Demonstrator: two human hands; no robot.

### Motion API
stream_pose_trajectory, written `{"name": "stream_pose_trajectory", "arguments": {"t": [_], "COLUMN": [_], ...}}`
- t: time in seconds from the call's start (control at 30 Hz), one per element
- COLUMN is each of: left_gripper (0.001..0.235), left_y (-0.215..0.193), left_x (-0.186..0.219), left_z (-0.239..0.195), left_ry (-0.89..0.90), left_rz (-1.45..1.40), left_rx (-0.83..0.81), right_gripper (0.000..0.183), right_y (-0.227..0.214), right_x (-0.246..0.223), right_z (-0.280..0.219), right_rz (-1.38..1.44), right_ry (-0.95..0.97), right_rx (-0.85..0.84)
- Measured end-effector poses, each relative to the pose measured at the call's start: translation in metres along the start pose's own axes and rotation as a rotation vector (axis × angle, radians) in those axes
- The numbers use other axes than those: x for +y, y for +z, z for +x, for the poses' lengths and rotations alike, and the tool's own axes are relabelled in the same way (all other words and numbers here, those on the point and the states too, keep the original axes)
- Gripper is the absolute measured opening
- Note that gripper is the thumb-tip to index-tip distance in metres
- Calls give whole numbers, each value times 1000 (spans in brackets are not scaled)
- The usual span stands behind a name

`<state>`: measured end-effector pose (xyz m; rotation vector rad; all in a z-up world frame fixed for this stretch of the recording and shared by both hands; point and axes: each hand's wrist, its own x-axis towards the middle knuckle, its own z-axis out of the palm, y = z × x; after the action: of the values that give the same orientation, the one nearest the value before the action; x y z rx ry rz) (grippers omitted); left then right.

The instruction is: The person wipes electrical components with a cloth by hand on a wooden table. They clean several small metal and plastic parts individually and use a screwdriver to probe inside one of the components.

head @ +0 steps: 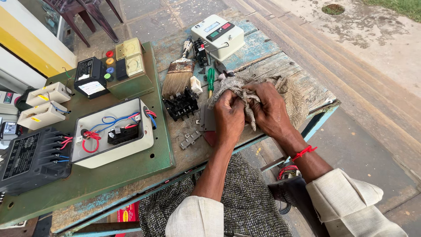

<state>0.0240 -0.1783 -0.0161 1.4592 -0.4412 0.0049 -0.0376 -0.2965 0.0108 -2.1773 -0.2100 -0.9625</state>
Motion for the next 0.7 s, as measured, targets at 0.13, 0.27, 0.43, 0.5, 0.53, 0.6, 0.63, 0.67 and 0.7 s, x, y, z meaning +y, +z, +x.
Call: {"name": "stream_pose_trajectory", "arguments": {"t": [0.13, 0.27, 0.43, 0.5, 0.53, 0.6, 0.63, 0.67, 0.7], "left_gripper": [4, 6, 7, 7, 5, 5, 4, 3, 3], "left_y": [7, 10, 9, 6, 4, -1, -3, -4, -5], "left_x": [9, 23, 26, 25, 25, 25, 25, 26, 27], "left_z": [-7, -19, -24, -25, -23, -20, -21, -22, -24], "left_ry": [195, 223, 220, 263, 231, 168, 183, 202, 221], "left_rz": [179, 292, 179, 203, 196, 181, 193, 205, 217], "left_rx": [57, 159, 210, 193, 148, 58, 51, 42, 33], "right_gripper": [24, 18, 16, 18, 19, 20, 19, 19, 17], "right_y": [13, 22, 17, 15, 15, 15, 16, 18, 20], "right_x": [9, 5, -6, -13, -15, -15, -13, -11, -6], "right_z": [-9, -14, -9, -11, -10, -10, -10, -9, -6], "right_rz": [6, 280, 397, 306, 256, 238, 268, 299, 375], "right_ry": [55, 299, 338, 271, 254, 249, 260, 270, 345], "right_rx": [96, 140, 175, 140, 138, 138, 140, 143, 182]}}
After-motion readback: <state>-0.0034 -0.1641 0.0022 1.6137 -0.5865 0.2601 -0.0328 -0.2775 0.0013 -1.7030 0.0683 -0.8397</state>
